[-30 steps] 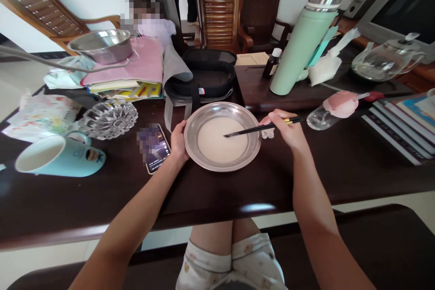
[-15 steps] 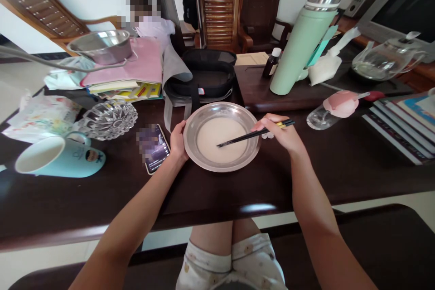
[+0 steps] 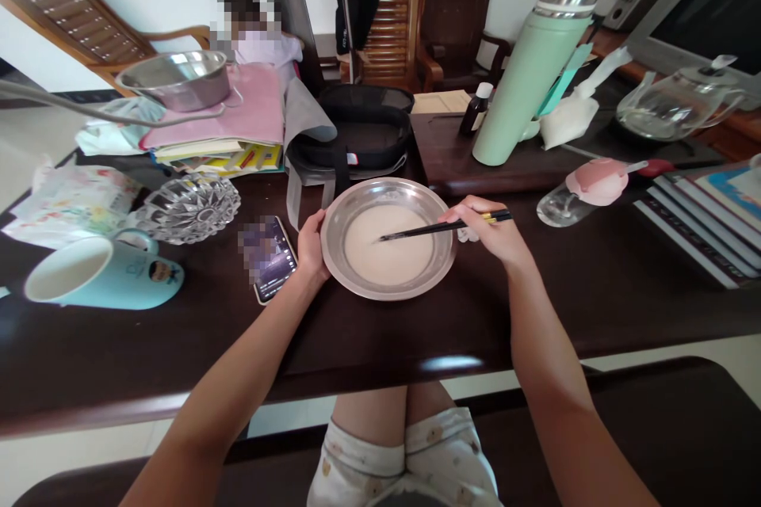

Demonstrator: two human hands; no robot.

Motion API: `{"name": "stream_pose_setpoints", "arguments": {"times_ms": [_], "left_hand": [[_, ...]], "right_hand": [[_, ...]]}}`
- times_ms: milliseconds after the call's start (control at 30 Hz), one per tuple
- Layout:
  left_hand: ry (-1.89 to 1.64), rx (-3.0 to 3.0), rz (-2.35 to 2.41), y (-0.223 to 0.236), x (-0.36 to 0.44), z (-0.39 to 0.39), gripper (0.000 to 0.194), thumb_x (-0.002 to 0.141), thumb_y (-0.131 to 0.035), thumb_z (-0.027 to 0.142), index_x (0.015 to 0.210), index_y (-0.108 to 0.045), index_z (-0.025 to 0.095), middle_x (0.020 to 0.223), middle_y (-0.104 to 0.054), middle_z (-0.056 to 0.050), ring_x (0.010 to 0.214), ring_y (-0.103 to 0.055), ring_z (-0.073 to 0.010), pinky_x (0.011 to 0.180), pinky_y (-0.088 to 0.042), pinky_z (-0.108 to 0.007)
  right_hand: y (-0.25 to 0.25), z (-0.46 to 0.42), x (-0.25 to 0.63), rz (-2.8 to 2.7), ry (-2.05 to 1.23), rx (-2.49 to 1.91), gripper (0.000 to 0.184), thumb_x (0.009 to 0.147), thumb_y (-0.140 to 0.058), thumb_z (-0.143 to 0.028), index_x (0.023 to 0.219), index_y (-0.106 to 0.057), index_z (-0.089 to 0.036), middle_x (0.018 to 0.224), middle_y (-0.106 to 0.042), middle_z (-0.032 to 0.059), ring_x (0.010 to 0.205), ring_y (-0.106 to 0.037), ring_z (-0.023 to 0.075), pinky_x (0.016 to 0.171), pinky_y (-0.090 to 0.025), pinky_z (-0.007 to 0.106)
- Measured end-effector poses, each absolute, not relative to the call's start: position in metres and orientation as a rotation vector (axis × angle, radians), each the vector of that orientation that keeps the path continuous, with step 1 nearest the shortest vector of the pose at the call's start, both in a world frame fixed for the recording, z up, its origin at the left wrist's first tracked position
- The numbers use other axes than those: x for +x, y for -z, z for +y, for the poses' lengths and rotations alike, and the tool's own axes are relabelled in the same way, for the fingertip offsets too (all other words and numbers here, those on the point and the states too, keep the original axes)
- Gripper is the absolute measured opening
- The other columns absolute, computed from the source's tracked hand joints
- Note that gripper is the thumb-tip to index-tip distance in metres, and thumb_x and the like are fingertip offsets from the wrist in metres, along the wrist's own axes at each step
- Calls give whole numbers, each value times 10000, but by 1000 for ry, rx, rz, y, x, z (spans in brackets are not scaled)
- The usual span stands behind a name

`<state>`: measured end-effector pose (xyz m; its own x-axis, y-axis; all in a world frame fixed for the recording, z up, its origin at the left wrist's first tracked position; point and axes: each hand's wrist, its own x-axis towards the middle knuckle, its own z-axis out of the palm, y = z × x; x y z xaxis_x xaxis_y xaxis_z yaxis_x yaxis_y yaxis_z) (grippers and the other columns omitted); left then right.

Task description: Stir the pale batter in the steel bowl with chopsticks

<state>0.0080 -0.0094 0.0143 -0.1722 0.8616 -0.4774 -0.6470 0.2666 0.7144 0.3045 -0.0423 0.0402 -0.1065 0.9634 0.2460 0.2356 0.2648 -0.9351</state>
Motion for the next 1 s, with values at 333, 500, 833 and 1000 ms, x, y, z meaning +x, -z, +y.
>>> {"name": "stream_pose_setpoints", "arguments": {"times_ms": [333,500,833,1000], "left_hand": [[-1362,293,1111,-8,5,-7,175,889,-645,305,775,-709,189,712,-759,-57,892,-819,-319,858,-683,-404],[-1363,303,1131,-7,5,-7,175,890,-624,308,802,-712,185,756,-780,-73,918,-814,-334,856,-683,-426],[-1360,308,1125,-3,4,-6,144,845,-686,333,802,-703,197,750,-778,-62,919,-814,-338,855,-681,-424],[-1360,319,1111,-2,3,-6,161,831,-721,353,809,-711,194,744,-769,-52,908,-814,-327,866,-678,-406]], "right_hand": [[-40,-42,303,-1586,-956,-1113,535,898,-758,-767,758,-811,-253,826,-852,66,802,-796,226,754,-612,344],[-40,-42,307,-1486,-918,-1159,556,895,-761,-765,686,-783,-250,740,-826,52,695,-753,202,663,-574,323],[-42,-43,306,-1484,-886,-1192,577,881,-752,-797,700,-777,-250,762,-832,62,714,-758,220,688,-597,347],[-40,-42,302,-1601,-958,-1154,583,867,-740,-825,753,-806,-256,821,-851,65,793,-783,234,696,-603,345]]}}
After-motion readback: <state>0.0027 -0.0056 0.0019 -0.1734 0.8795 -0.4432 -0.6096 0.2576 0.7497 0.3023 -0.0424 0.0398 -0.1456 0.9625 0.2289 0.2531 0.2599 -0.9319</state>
